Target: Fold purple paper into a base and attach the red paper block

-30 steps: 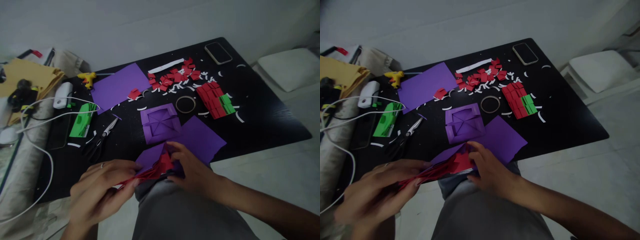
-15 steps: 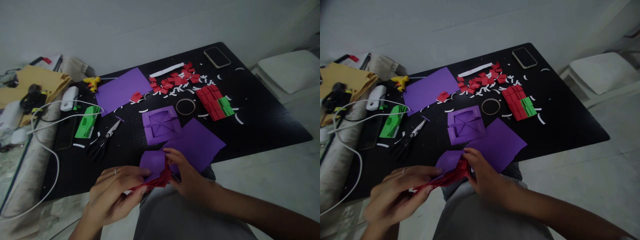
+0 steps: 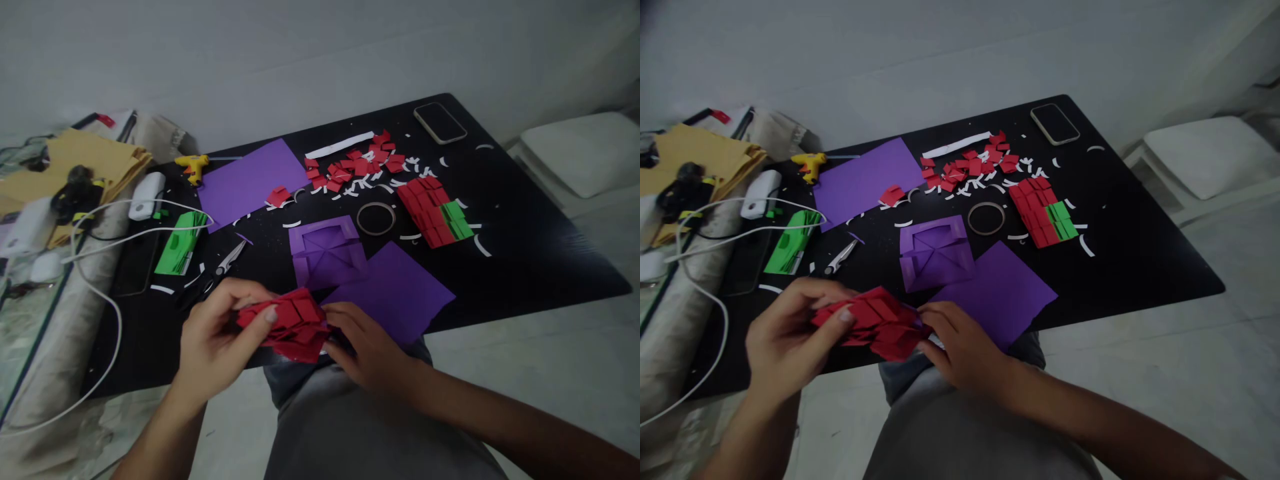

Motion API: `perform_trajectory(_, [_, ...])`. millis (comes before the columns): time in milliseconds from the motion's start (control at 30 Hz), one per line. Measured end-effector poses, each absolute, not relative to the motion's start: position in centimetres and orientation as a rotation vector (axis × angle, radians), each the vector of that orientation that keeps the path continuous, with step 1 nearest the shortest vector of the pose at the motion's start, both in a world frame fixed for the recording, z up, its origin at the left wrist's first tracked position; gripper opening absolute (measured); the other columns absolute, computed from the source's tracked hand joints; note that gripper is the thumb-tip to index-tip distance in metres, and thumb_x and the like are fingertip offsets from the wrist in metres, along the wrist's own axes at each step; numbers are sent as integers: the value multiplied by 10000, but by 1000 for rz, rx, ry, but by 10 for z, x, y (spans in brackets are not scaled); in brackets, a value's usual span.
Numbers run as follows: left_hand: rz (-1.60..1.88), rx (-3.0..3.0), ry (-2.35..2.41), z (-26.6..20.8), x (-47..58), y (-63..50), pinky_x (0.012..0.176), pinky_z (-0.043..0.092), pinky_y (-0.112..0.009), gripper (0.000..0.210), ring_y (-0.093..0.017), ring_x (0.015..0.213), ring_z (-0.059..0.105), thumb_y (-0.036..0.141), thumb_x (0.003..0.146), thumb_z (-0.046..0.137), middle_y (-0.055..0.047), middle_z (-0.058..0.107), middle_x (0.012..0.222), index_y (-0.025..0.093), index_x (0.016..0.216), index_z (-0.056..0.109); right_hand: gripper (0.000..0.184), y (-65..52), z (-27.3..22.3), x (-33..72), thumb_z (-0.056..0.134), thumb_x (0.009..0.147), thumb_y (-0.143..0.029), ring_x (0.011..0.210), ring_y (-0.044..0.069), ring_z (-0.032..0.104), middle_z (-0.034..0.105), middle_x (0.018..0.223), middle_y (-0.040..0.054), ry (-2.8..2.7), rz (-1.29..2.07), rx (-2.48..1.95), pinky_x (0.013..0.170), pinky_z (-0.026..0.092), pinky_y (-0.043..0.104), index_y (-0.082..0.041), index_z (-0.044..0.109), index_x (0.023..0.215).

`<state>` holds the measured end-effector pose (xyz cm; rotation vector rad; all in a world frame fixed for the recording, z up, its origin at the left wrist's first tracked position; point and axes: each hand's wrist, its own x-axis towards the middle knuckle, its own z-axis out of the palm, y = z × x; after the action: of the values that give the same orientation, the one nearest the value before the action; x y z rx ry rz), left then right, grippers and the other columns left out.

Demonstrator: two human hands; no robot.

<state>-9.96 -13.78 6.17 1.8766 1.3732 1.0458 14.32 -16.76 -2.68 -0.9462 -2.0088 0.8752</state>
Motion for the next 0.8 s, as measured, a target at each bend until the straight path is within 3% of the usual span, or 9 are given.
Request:
perform_trajectory(167, [982, 1515, 1422, 62, -93, -102, 503, 460, -182, 172, -91, 550, 552, 351, 898, 764, 24, 645, 690, 195, 911, 694, 110, -164, -16, 135, 555, 1042, -295, 925, 206, 721, 733, 966, 57, -1670, 1380, -1129, 874, 608, 373, -217, 627, 1074])
perform_trajectory(333, [828, 1171, 1338, 50, -88, -74, 364, 351, -179, 279, -74, 385, 449, 433, 860, 797, 73, 548, 559, 202, 946, 665, 307, -154, -14, 129, 665, 954, -537, 794, 175, 701, 662, 874, -11, -963, 1985, -1090, 727, 652, 345, -237, 604, 962])
perform_trajectory(467, [809, 1167, 1330, 39, -86, -64, 365, 366, -174, 299, -73, 384, 461, 416, 827, 822, 76, 557, 556, 197, 978, 685, 407, -148, -13, 130, 655, 928, -636, 747, 178, 732, 696, 866, -6, -722, 2097, -1049, 696, 646, 339, -240, 586, 993])
perform_trajectory(567, [829, 1176, 1329, 34, -87, -61, 405, 402, -174, 309, -70, 415, 478, 406, 809, 838, 69, 581, 575, 187, 980, 702, 416, -151, -10, 130, 737, 896, -549, 870, 203, 769, 746, 955, 25, -739, 2063, -1013, 783, 647, 364, -242, 592, 1135])
perform_trajectory(667, [823, 1166, 1310, 33, -92, -57, 503, 491, -201, 377, -99, 510, 586, 414, 768, 878, 23, 684, 664, 168, 1014, 734, 584, -156, -8, 128, 871, 756, -279, 1038, 232, 767, 776, 1098, 51, -876, 1974, -1031, 937, 627, 425, -250, 593, 1269])
perform_trajectory(800, [737, 1170, 1233, 35, -99, -40, 641, 566, -232, 390, -134, 638, 690, 410, 703, 939, -30, 770, 760, 160, 955, 775, 276, -148, -6, 125, 787, 793, -199, 1016, 233, 768, 791, 1084, 76, -1046, 1882, -1125, 973, 609, 457, -198, 699, 1054])
